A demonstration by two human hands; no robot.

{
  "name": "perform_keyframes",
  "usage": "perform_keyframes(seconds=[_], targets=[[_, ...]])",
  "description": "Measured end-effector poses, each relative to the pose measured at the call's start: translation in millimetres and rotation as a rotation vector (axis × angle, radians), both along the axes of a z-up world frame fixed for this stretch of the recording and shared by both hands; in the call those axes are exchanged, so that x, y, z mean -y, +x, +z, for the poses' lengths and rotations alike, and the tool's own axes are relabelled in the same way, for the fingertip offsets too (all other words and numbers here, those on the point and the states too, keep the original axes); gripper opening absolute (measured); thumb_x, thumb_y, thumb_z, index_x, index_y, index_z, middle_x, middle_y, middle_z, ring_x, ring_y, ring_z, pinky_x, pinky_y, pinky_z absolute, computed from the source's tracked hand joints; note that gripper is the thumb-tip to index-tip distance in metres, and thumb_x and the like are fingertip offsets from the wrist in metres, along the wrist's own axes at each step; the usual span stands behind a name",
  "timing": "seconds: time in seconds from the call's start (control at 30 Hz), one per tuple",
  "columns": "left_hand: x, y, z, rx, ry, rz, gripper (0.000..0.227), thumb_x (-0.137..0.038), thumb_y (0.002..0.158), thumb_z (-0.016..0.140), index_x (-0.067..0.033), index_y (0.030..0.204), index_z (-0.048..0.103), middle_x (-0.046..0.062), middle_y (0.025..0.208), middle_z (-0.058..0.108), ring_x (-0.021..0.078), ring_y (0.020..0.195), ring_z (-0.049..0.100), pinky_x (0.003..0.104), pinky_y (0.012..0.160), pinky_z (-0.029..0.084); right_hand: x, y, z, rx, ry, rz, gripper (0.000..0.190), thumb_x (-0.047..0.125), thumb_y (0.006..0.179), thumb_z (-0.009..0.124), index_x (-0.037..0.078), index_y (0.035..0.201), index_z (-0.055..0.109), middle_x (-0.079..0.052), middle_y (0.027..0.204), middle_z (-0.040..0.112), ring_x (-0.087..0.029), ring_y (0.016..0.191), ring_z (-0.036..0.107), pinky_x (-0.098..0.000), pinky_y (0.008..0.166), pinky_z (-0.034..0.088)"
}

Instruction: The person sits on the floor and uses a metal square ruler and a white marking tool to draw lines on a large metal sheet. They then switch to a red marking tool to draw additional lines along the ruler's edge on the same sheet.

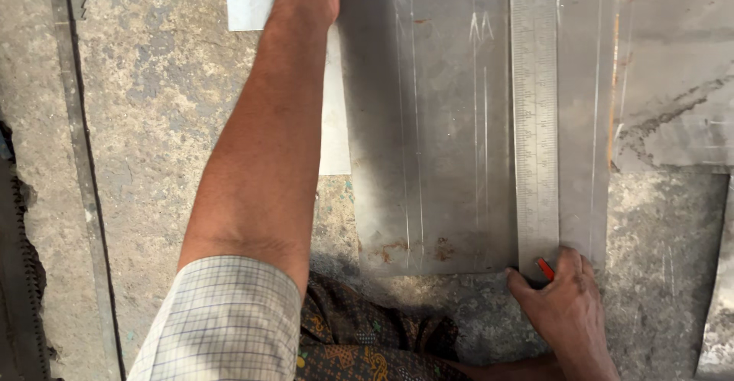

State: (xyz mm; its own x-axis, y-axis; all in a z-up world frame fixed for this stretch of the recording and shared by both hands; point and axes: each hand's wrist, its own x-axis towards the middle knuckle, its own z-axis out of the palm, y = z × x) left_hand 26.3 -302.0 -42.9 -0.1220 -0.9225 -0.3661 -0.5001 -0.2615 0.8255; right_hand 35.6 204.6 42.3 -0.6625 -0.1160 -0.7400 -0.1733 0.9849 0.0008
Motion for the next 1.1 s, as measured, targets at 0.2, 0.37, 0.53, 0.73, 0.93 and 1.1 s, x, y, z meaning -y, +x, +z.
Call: perform_keyframes(seconds=[0.2,0.37,0.53,0.73,0.93,1.1], targets=[[3,7,-12,-0.245,0.048,0.083,0.026,-0.033,0.089,0.074,-0.0083,0.091,0.068,0.005,0.091,0.063,0.0187,0.086,0.055,0.043,0.085,0.049,-9,0,-1,-0.029,-0.067,0.055,0.07,0.045,0.076,0.084,-0.004,0.12,0.059,-0.02,0.111,0.065,-0.037,0.11,0.067,-0.0516,0.092,0.056],[2,12,-18,-0.458,0.107,0.116,0.021,-0.029,0.089,0.075,-0.009,0.084,0.069,0.001,0.082,0.065,0.0131,0.077,0.055,0.041,0.081,0.049,-14,-9,2,-0.022,-0.135,0.028,0.072,0.042,0.071,0.087,-0.002,0.12,0.058,-0.024,0.113,0.069,-0.04,0.109,0.067,-0.0498,0.091,0.056],[-7,34,-2,-0.524,0.126,0.142,0.032,-0.03,0.096,0.077,-0.001,0.092,0.065,0.006,0.087,0.056,0.0216,0.083,0.044,0.043,0.083,0.048,-16,-16,26,0.004,-0.206,-0.131,0.067,0.031,0.072,0.081,0.002,0.128,0.058,-0.021,0.095,0.078,-0.033,0.085,0.078,-0.0453,0.08,0.063],[-38,93,66,-0.495,0.13,0.264,0.044,-0.027,0.094,0.07,0.0062,0.121,0.066,0.011,0.11,0.069,0.0214,0.097,0.062,0.04,0.086,0.055,-25,-16,53,-0.055,-0.678,-0.384,0.06,0.015,0.067,0.083,0.004,0.123,0.063,-0.017,0.085,0.078,-0.023,0.064,0.072,-0.0417,0.058,0.059],[-112,164,127,-0.719,0.146,0.408,0.05,-0.031,0.101,0.051,0.0025,0.138,0.054,0.015,0.141,0.058,0.0294,0.123,0.059,0.042,0.102,0.049,-44,-28,98,-0.159,-0.955,-0.645,0.043,0.005,0.073,0.08,0.003,0.111,0.062,-0.013,0.082,0.072,-0.019,0.053,0.066,-0.0348,0.038,0.055],[-231,186,165,-0.651,0.363,0.574,0.051,-0.031,0.11,0.036,0.0032,0.147,0.039,0.024,0.154,0.044,0.0351,0.138,0.052,0.043,0.12,0.044,-77,-34,130,-0.407,-1.373,-0.584,0.033,0.003,0.078,0.08,-0.006,0.102,0.06,-0.014,0.084,0.069,-0.013,0.066,0.065,-0.0304,0.055,0.054]])
